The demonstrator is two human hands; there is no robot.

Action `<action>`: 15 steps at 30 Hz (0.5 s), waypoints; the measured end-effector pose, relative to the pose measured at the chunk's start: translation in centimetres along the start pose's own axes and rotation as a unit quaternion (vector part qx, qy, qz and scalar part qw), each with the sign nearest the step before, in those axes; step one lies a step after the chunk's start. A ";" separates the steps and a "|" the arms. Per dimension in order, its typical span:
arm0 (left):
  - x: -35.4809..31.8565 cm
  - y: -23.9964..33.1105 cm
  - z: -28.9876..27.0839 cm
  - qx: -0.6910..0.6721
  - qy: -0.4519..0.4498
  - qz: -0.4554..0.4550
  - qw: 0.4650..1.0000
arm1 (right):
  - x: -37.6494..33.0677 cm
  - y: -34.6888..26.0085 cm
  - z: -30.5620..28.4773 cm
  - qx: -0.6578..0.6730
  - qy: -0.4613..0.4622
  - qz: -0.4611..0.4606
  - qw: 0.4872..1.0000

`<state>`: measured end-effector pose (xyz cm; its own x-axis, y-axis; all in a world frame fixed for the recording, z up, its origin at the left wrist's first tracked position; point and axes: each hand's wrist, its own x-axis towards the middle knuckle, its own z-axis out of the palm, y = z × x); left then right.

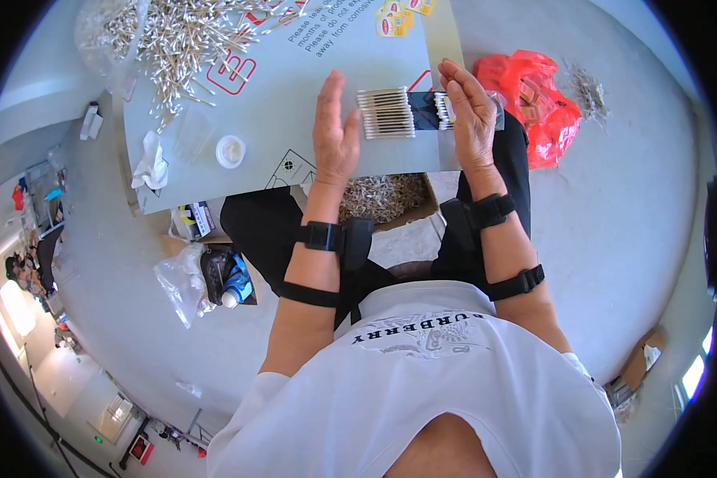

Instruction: Counting and packing bundles of cotton swabs into small plastic bags.

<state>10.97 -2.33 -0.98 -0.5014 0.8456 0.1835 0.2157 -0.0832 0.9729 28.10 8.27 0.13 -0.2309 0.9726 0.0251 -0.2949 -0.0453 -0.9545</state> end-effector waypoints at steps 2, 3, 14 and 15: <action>-0.5 0.4 -0.6 0.362 -0.109 0.109 0.919 | -0.1 -0.9 -0.6 -0.162 -0.070 -0.030 0.984; -0.9 0.9 -0.4 0.361 -0.110 0.111 0.919 | -0.3 -1.1 -0.7 -0.182 -0.085 -0.035 0.979; -3.4 0.9 1.1 0.421 -0.154 0.041 0.893 | -2.6 0.8 0.9 -0.131 -0.036 -0.046 0.990; -3.2 1.0 1.2 0.421 -0.156 0.042 0.893 | -2.7 1.0 1.1 -0.112 -0.020 -0.045 0.992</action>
<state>13.77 -4.45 -0.73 -0.2254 0.9714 0.0750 0.8600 0.1622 0.4838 27.44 5.38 -0.58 -0.2506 0.9606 0.1200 -0.1024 0.0970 -0.9900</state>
